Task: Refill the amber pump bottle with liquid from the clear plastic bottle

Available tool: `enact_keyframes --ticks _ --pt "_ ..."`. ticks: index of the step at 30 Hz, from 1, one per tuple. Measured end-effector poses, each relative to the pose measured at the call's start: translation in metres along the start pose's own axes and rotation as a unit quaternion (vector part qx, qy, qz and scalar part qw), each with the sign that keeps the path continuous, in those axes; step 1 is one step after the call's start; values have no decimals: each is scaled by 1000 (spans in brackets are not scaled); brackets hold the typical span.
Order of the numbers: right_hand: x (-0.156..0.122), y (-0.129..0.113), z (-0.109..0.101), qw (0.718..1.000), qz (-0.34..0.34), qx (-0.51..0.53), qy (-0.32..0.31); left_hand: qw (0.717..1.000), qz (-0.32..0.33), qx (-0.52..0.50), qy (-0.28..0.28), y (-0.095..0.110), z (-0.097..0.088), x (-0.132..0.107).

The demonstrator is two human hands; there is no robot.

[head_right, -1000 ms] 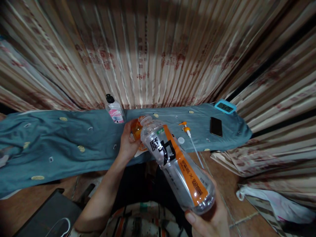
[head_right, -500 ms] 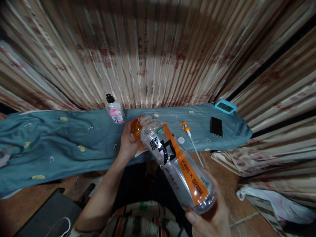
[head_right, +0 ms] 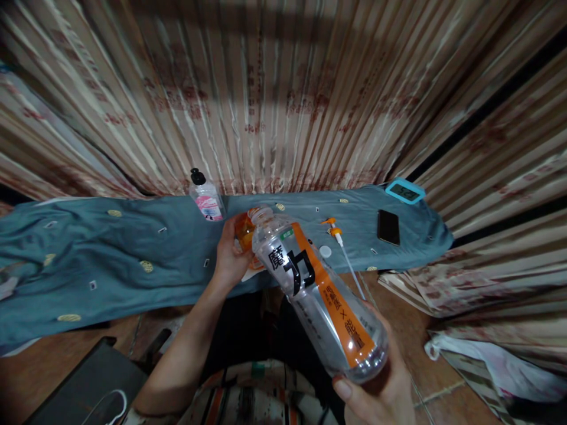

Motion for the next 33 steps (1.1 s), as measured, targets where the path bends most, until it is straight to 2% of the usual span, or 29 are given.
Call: enact_keyframes --ticks 1,5,7,10,15,17,20,25,28,33 --pt "0 -1 1 1000 -2 3 -3 1000 -2 -1 -1 0 0 0" --pt "-2 -11 9 997 24 18 66 1000 -3 -1 -4 -1 0 0" --pt "-2 -15 10 997 16 6 81 1000 -1 1 -3 -1 0 0" --pt "0 -10 7 1000 -6 3 23 1000 2 -4 -4 -1 0 0" --pt "1 2 -3 1000 -18 -5 8 1000 0 -1 -2 -1 1 0" --pt "0 0 -1 1000 -8 6 11 1000 3 2 -3 -2 1 0" --pt "-1 -5 2 998 15 18 59 1000 9 7 -2 -2 1 0" --pt "-1 -15 11 998 30 22 46 1000 12 10 3 -3 1 -1" --pt "-3 -24 19 989 72 65 112 1000 12 3 1 -2 0 -1" --pt "-6 -35 29 983 95 95 124 1000 -1 -4 0 -1 0 -1"
Point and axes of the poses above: each hand's wrist, its own x-axis towards the middle knuckle, its own z-axis out of the palm, y = z × x, the point moved 3 cm from there along x, towards the middle knuckle, and after that the axes turned 2 degrees about -y, right-handed, at the moved point
